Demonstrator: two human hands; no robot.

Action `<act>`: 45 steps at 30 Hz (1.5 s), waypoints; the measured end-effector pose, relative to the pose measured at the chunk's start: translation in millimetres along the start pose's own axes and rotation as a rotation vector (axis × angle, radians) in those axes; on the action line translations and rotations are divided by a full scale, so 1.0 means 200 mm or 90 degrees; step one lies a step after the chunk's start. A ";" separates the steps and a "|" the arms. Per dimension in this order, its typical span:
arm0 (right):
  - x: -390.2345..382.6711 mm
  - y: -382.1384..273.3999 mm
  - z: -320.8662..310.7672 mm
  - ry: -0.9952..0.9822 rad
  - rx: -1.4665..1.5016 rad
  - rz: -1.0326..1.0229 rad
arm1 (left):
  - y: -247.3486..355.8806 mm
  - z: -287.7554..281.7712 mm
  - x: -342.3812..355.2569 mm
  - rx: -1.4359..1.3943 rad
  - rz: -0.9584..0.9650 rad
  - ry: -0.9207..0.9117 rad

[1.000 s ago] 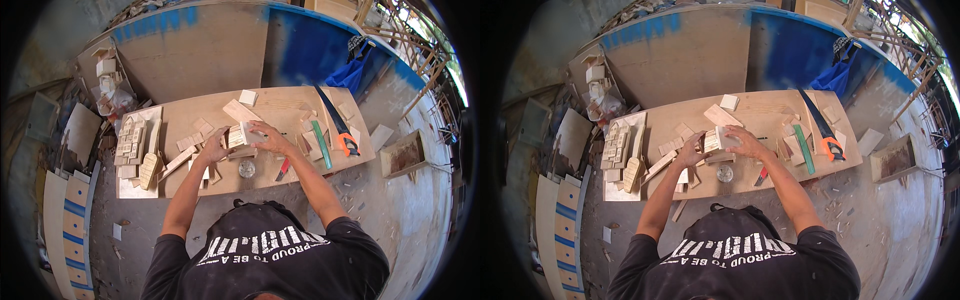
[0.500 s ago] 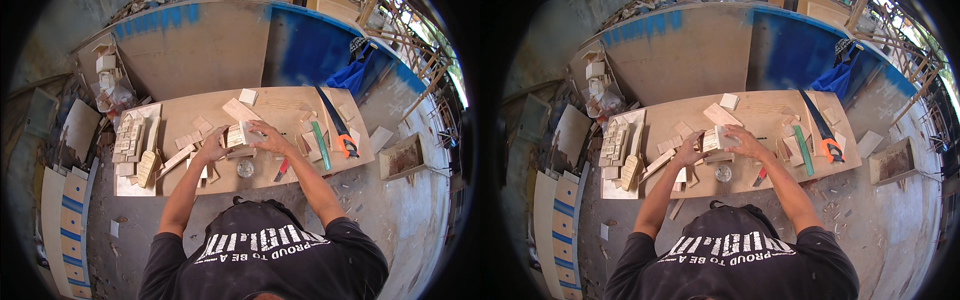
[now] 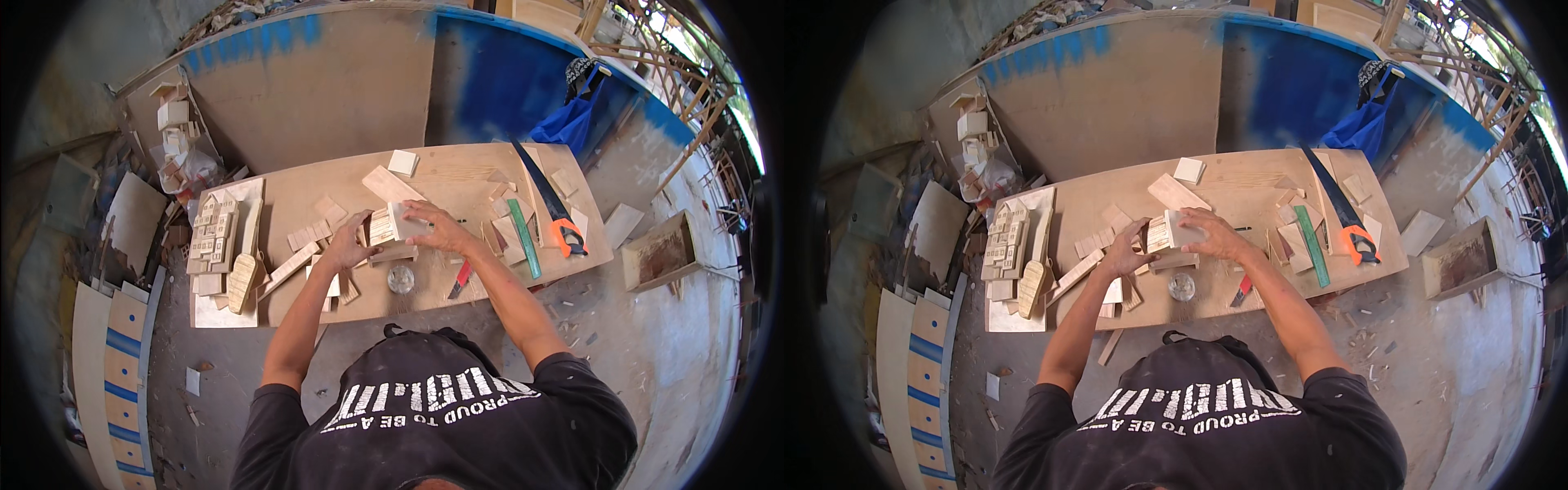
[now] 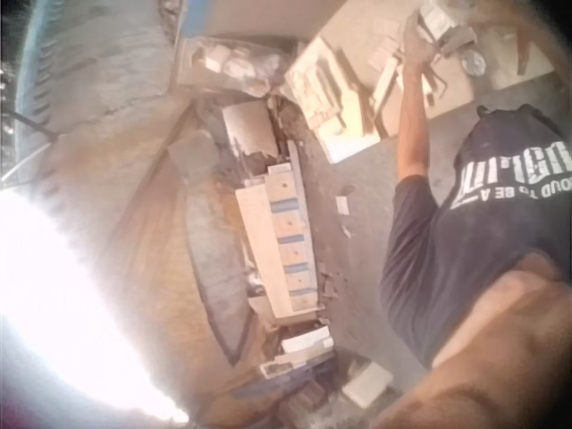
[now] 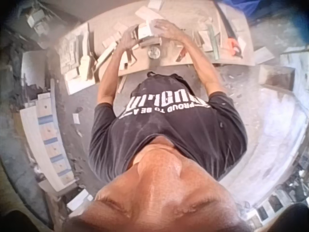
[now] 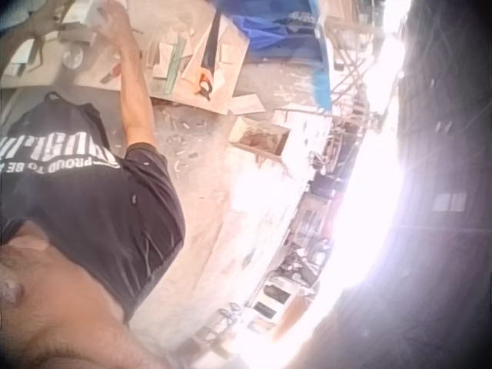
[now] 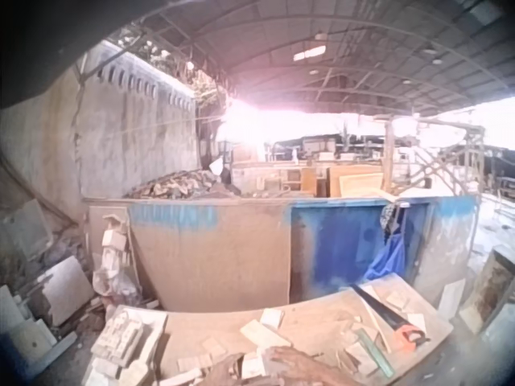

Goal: The person applies glue with a small stick to several wooden pieces and then assembles them to form a birdhouse structure on a workbench.

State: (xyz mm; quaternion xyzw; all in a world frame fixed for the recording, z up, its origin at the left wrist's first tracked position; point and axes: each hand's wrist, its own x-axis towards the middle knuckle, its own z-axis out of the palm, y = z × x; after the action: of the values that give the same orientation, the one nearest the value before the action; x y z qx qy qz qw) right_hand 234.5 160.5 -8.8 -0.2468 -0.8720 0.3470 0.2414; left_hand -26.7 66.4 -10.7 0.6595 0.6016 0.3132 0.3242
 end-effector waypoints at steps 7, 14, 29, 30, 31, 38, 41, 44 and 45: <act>-0.01 0.02 0.01 0.020 0.002 -0.019 | -0.01 0.00 0.00 -0.004 0.008 -0.002; -0.01 0.01 0.03 0.037 0.012 -0.025 | -0.05 0.00 0.01 0.034 0.041 0.007; -0.02 0.16 0.02 0.263 0.467 0.237 | -0.15 -0.02 -0.05 -0.220 -0.064 0.095; -0.04 0.19 0.02 0.269 0.461 0.317 | -0.14 0.00 -0.05 -0.219 -0.066 0.090; -0.05 0.20 0.05 0.271 0.464 0.320 | -0.13 0.01 -0.06 -0.277 -0.172 0.099; -0.06 0.13 0.20 0.212 0.618 0.486 | -0.18 0.07 -0.24 -0.472 -0.320 0.240; -0.05 0.12 0.20 0.239 0.645 0.519 | -0.26 0.02 -0.35 -0.407 -0.362 0.400; -0.05 0.22 0.23 0.329 0.473 0.417 | -0.32 -0.01 -0.44 -0.334 -0.320 0.436; -0.03 0.19 0.25 0.377 0.306 0.278 | -0.29 -0.03 -0.50 -0.277 -0.322 0.449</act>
State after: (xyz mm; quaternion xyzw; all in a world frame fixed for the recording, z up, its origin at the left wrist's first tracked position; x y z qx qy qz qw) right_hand 220.3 156.6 -70.0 -0.4507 -0.5872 0.4974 0.4524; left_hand -74.4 -29.6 -56.1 0.2629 0.7367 0.5478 0.2967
